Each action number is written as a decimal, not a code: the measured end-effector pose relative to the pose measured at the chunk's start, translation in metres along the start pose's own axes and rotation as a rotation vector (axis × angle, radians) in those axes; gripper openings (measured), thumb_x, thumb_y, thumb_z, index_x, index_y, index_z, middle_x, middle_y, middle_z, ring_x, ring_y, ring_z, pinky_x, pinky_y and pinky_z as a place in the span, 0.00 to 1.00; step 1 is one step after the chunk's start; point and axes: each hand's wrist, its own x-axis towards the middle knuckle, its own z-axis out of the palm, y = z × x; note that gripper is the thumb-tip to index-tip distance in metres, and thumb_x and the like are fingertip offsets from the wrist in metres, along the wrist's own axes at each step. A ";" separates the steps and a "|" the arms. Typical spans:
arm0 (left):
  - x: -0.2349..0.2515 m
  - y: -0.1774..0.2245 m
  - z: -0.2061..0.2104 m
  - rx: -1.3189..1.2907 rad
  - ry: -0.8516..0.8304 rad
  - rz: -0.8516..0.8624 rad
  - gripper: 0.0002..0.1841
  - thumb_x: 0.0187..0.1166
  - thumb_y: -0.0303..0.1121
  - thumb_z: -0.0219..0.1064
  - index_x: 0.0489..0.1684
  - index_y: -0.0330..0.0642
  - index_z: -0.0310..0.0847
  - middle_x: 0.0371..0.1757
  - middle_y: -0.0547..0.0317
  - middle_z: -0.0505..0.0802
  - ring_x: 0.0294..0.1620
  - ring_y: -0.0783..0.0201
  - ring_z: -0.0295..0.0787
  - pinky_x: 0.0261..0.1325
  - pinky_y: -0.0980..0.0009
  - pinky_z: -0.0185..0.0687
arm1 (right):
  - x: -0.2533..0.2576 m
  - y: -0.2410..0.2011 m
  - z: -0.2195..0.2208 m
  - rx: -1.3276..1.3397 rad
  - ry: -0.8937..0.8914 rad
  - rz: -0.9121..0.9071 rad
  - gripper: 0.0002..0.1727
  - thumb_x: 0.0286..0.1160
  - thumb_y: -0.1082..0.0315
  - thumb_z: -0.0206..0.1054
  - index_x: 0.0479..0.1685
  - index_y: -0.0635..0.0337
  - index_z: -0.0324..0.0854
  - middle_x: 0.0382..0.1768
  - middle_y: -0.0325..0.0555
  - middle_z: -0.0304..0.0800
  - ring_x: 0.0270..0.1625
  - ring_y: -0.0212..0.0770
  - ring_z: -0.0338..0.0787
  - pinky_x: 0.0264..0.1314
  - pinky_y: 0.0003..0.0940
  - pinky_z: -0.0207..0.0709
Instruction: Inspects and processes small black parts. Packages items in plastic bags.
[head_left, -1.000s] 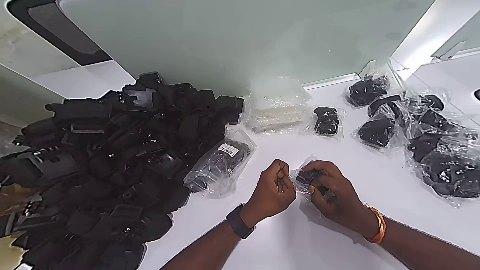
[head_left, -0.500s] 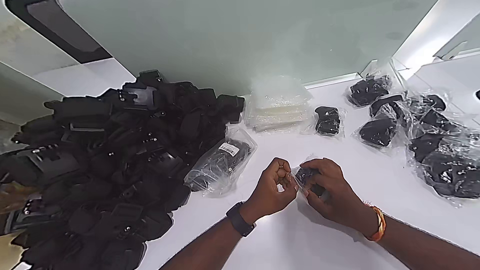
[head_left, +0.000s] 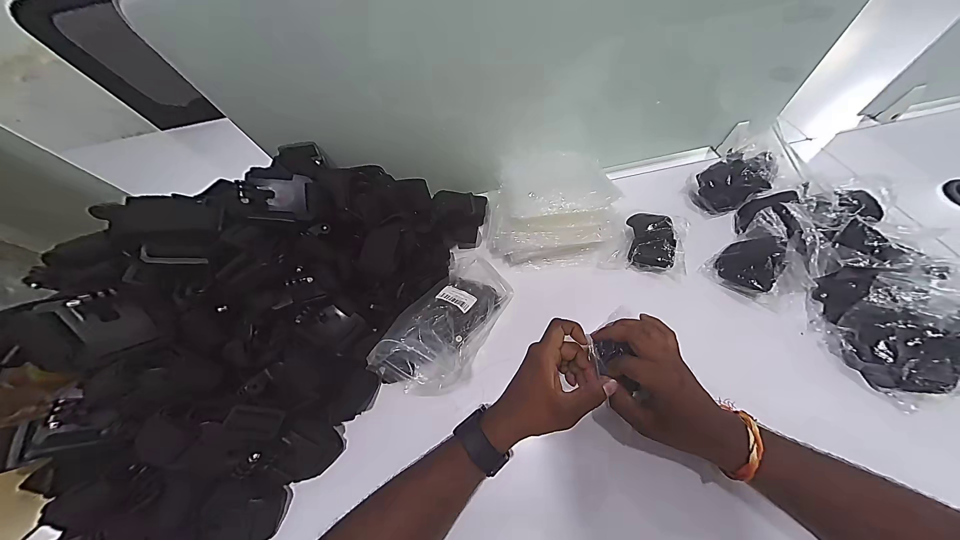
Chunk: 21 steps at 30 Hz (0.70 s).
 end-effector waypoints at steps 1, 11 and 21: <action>0.000 0.001 0.001 0.009 0.003 -0.014 0.22 0.74 0.32 0.75 0.57 0.35 0.66 0.30 0.65 0.87 0.31 0.73 0.87 0.38 0.75 0.85 | 0.000 0.000 0.000 0.013 0.010 0.004 0.12 0.79 0.56 0.60 0.33 0.49 0.86 0.66 0.42 0.87 0.78 0.44 0.77 0.84 0.67 0.53; 0.003 0.003 0.002 -0.004 -0.028 -0.011 0.14 0.76 0.22 0.67 0.52 0.37 0.65 0.25 0.67 0.80 0.25 0.76 0.77 0.32 0.79 0.76 | 0.001 0.004 0.002 0.109 0.070 0.014 0.10 0.76 0.60 0.63 0.29 0.49 0.86 0.63 0.41 0.88 0.74 0.41 0.79 0.82 0.56 0.61; 0.002 -0.002 0.000 0.297 0.193 0.009 0.11 0.68 0.24 0.68 0.43 0.34 0.72 0.24 0.64 0.81 0.21 0.76 0.76 0.26 0.81 0.74 | 0.001 0.028 -0.027 0.186 0.160 0.102 0.15 0.81 0.57 0.60 0.29 0.55 0.81 0.66 0.49 0.86 0.70 0.40 0.82 0.71 0.41 0.74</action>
